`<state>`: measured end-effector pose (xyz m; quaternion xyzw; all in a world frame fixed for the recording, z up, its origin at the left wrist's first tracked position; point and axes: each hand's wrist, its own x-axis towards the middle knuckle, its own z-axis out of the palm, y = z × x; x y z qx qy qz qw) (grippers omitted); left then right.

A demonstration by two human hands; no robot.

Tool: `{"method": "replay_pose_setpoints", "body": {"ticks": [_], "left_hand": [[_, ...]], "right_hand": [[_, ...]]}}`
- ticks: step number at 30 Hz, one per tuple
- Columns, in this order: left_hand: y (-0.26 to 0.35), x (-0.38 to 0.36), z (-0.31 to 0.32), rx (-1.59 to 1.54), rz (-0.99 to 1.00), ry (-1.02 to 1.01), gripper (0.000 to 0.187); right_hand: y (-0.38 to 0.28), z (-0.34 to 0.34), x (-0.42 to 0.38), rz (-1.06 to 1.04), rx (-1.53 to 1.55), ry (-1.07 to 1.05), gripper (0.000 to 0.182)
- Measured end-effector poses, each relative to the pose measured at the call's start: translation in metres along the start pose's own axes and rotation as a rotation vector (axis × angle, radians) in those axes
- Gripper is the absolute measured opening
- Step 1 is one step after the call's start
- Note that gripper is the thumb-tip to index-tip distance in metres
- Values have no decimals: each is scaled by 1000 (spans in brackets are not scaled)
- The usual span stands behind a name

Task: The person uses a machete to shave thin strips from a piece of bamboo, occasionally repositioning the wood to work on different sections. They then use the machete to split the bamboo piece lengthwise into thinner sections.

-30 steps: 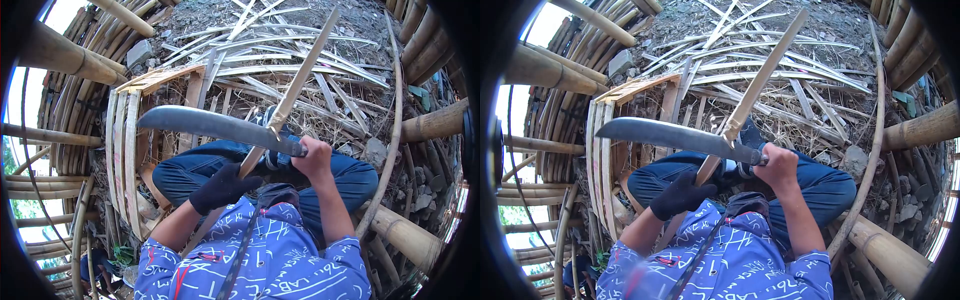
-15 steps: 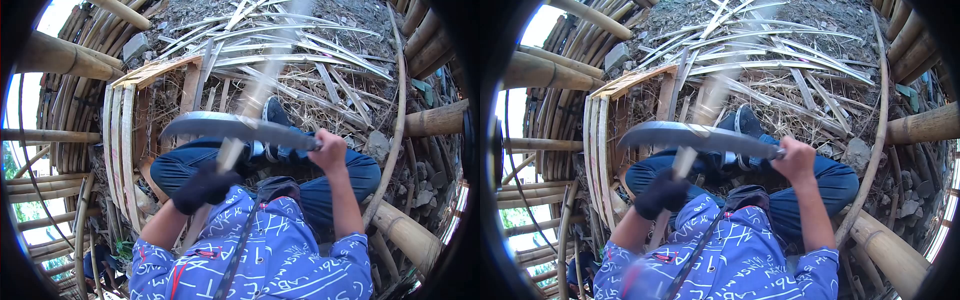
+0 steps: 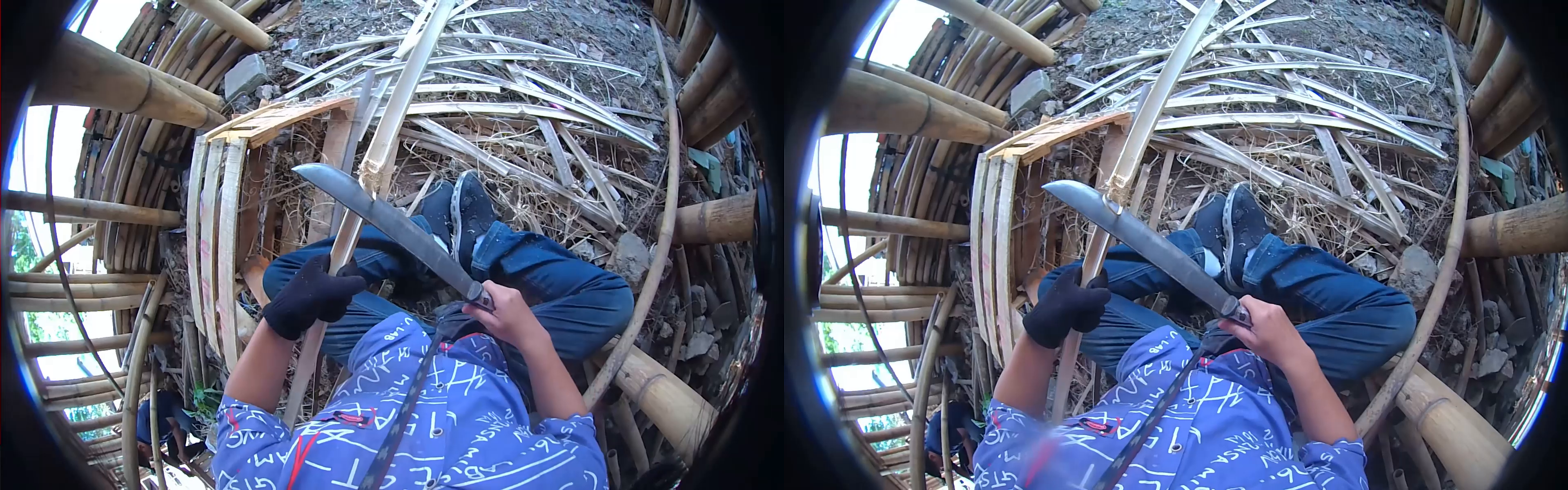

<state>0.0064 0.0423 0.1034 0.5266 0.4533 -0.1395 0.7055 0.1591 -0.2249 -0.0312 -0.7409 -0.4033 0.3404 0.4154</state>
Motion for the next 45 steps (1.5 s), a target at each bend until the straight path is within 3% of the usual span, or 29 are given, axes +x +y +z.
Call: {"method": "replay_pose_setpoints", "body": {"ticks": [3, 5, 9, 14, 21, 24, 27, 29, 30, 32, 36, 39, 45], "left_hand": [[2, -5, 8, 184, -26, 38, 21], [-3, -6, 19, 403, -66, -57, 27], [-5, -16, 13, 333, -47, -117, 29], [-1, -25, 17, 573, 8, -109, 34], [-6, -18, 27, 406, -20, -70, 37], [-2, -23, 24, 438, -99, -25, 38], [-3, -33, 18, 502, -79, -86, 37], [-7, -35, 15, 542, 94, -191, 35], [-8, -35, 15, 535, 84, -188, 35], [-5, -28, 16, 444, -177, -126, 33], [-24, -16, 22, 331, -91, -109, 30], [-22, -7, 35, 167, -155, -48, 29], [-12, -1, 44, 429, -198, -149, 29]], "right_hand": [[-15, 2, -3, 23, 68, 21, 32], [-23, 8, -4, -11, 56, 84, 32], [-29, 4, -7, -136, -52, 234, 34], [-28, -1, -10, -175, -132, 222, 38], [-35, 6, -1, -234, -105, 329, 39], [-27, -4, 2, -270, -300, 409, 39], [-20, -18, -9, -276, -354, 392, 41], [-15, -22, -15, -299, -457, 393, 45], [-13, -18, -17, -296, -453, 382, 45], [-6, -11, -13, -254, -417, 390, 47], [-7, 9, -7, -205, -181, 377, 40], [-20, 24, -5, -117, -31, 306, 36], [-21, 5, 0, -202, -181, 307, 40]]}}
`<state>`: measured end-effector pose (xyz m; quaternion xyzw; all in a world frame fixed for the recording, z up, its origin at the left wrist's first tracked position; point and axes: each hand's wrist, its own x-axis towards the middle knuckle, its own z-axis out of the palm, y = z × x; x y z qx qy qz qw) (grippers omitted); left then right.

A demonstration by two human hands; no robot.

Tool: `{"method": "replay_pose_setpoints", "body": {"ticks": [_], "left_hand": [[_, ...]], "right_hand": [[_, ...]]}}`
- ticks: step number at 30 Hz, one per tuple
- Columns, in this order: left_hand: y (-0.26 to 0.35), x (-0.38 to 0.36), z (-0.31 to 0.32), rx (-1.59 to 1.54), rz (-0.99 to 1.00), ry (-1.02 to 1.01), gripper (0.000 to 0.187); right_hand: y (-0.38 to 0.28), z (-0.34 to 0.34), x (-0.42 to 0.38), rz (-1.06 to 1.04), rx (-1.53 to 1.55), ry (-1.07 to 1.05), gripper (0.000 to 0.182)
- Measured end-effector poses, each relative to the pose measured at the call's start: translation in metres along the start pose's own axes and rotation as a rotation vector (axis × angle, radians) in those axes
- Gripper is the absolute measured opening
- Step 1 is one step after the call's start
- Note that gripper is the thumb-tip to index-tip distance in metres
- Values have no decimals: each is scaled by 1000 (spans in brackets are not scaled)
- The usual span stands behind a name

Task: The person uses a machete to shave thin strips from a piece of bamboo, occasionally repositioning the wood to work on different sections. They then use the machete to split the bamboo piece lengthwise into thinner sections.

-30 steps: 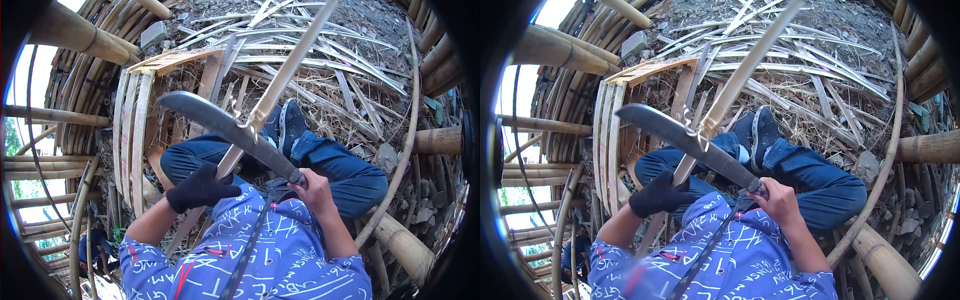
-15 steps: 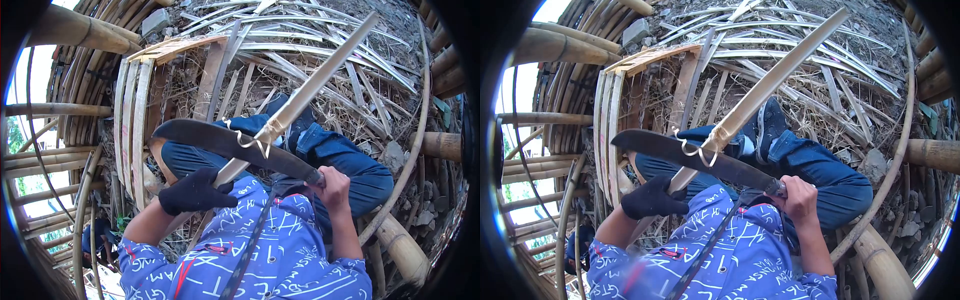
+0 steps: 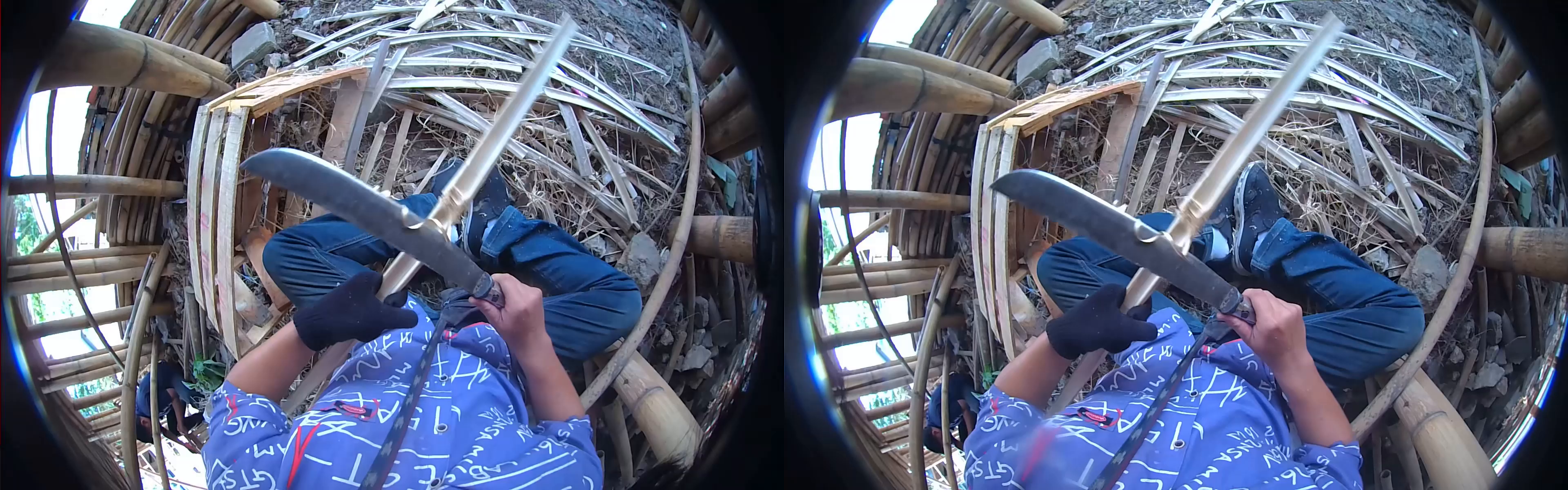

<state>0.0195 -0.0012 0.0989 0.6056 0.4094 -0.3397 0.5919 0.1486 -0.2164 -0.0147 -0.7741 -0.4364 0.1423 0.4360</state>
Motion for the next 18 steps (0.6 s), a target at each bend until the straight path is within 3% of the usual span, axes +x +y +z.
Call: {"method": "replay_pose_setpoints", "body": {"ticks": [3, 11, 14, 18], "left_hand": [[-2, 0, -2, -115, 142, 95, 29], [3, -6, -2, -12, 73, 129, 30], [11, -4, -3, 4, 80, 93, 31], [9, -4, 1, -17, 140, 96, 32]], "right_hand": [[-4, -5, -1, -22, -25, -24, 38], [-3, -9, 10, 72, -24, 15, 35], [-2, -9, 3, 11, 29, -11, 34], [-4, -23, 12, 94, -8, -10, 34]]}}
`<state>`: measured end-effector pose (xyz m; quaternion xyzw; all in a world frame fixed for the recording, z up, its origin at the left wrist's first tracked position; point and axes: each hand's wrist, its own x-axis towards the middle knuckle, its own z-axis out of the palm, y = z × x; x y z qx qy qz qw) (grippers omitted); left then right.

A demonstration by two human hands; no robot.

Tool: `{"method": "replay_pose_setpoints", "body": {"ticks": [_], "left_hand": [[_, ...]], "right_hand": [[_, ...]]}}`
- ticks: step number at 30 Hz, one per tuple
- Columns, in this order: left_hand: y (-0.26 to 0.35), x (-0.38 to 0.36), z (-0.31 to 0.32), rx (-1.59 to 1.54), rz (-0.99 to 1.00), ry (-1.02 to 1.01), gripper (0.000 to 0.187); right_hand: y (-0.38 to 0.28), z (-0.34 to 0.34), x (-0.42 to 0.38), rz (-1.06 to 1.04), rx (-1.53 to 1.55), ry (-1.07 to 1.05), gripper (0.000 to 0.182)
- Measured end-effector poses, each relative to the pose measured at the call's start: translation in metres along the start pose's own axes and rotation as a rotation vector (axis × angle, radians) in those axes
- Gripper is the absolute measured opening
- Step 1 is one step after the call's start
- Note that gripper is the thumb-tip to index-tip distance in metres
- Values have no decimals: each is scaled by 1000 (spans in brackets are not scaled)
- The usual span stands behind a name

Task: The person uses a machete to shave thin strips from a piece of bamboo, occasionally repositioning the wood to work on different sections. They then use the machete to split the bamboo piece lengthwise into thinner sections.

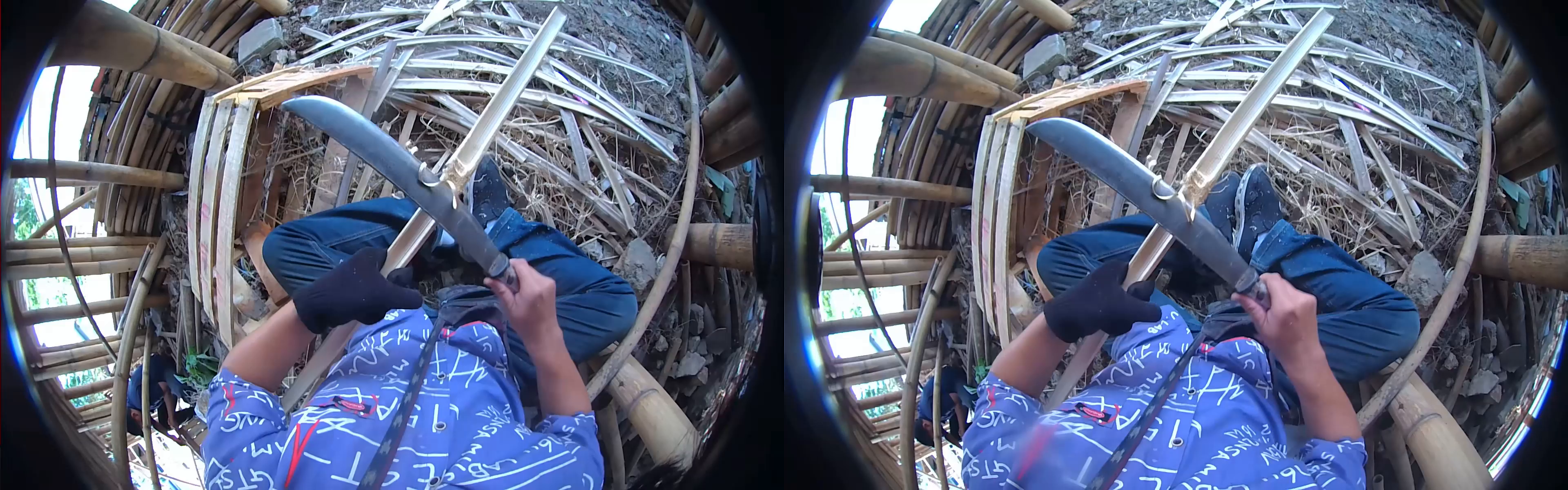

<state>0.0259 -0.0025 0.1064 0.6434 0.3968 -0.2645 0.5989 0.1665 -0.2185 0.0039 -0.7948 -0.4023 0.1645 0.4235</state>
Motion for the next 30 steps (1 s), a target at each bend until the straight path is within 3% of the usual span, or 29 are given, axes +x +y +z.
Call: {"method": "replay_pose_setpoints", "body": {"ticks": [2, 5, 6, 9, 11, 13, 14, 19, 20, 22, 24, 27, 30], "left_hand": [[0, 7, -8, 83, -6, -51, 30], [8, 4, -3, -33, 22, -41, 30], [15, 4, 0, -29, -64, 51, 31], [12, 5, -4, -64, -9, -83, 31], [11, 9, 0, -45, 65, -65, 30], [24, 19, 0, -3, -128, 64, 28], [21, 20, -6, -79, -63, -52, 27], [-15, 33, -7, -21, -11, -134, 33], [-21, 35, -7, -87, -17, -171, 35], [-27, 35, -6, -149, -20, -216, 38], [-31, 33, -2, -469, -132, -274, 41], [-42, 43, 1, -384, -65, -357, 35], [-30, 48, 11, -405, -135, -304, 35]], "right_hand": [[1, 1, 0, -80, 61, 6, 31], [7, -9, 10, -15, -37, -11, 31], [2, -3, 10, -4, -22, 12, 31], [10, -5, 11, -92, -13, 9, 30], [24, -12, 21, -71, -134, 19, 32], [20, -2, 22, -29, -139, 17, 34], [18, 2, 17, -9, -92, 27, 34], [31, 7, -3, 33, -119, 50, 37], [33, 8, -3, 37, -121, 56, 37], [37, 6, -3, 234, -105, 36, 39], [31, 3, -3, 247, -120, 24, 39], [37, 11, -5, 246, -88, 30, 36], [39, 22, -9, 311, -31, 19, 31]]}}
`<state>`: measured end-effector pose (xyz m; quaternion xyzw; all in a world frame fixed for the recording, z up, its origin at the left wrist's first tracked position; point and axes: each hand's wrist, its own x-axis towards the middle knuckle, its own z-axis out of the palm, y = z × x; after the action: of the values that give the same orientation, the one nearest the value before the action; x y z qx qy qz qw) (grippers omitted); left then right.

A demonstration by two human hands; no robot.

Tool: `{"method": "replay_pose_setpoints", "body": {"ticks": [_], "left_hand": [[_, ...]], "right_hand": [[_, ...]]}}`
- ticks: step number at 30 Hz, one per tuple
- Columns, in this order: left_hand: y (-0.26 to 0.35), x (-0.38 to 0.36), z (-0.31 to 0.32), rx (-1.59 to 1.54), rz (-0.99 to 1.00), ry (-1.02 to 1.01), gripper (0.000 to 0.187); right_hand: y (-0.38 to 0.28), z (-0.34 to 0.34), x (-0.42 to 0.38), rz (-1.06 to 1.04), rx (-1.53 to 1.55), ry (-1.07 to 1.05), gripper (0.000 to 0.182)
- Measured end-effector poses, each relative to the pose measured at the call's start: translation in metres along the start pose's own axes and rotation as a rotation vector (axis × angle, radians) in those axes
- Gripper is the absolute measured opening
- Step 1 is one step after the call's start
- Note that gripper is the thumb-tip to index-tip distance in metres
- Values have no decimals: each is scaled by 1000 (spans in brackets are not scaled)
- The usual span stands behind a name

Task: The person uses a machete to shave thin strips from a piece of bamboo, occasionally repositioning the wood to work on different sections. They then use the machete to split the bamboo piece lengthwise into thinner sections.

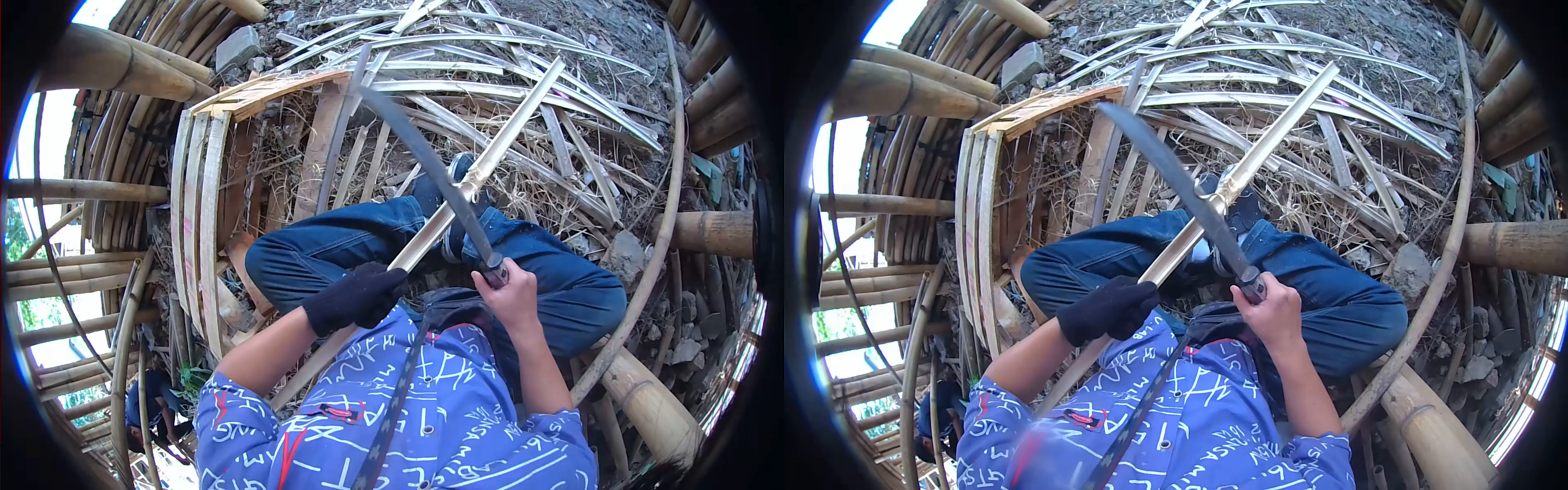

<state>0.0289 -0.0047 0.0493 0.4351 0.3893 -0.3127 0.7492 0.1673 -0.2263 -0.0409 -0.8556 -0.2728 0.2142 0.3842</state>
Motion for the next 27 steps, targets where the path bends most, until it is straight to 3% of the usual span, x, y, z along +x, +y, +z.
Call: {"method": "replay_pose_setpoints", "body": {"ticks": [5, 7, 8, 10, 11, 13, 15, 17, 19, 21, 23, 27], "left_hand": [[7, 9, 7, 45, 34, 47, 31], [4, 6, 5, 452, 319, -57, 30], [-5, 11, 3, 451, 313, -62, 30], [-25, 24, 0, 587, 657, 47, 30], [-23, 24, 2, 578, 658, 54, 30], [5, 14, 11, -72, 21, 17, 30], [9, 16, 9, -54, 39, -10, 28], [5, 15, 12, 49, 71, 83, 30], [2, 8, 12, 86, 78, 68, 31], [-1, 4, 12, 115, 95, 57, 32], [10, 13, 9, -126, -10, -5, 32], [16, 6, 9, -122, -22, 0, 32]], "right_hand": [[-6, 0, -1, -196, -96, 48, 19], [9, 0, 7, -252, -201, 71, 16], [28, 0, 20, -259, -286, 157, 12], [53, -8, 42, -92, -336, 175, 13], [53, -10, 48, -19, -351, 180, 13], [34, -7, 42, -39, -316, 111, 14], [28, 2, 29, -207, -172, 133, 14], [24, -1, 23, -216, -234, 55, 12], [42, -3, 38, -222, -331, 180, 13], [52, -7, 54, 71, -323, 158, 14], [45, -1, 51, -25, -277, 99, 14], [30, -8, 35, -130, -258, 69, 12]]}}
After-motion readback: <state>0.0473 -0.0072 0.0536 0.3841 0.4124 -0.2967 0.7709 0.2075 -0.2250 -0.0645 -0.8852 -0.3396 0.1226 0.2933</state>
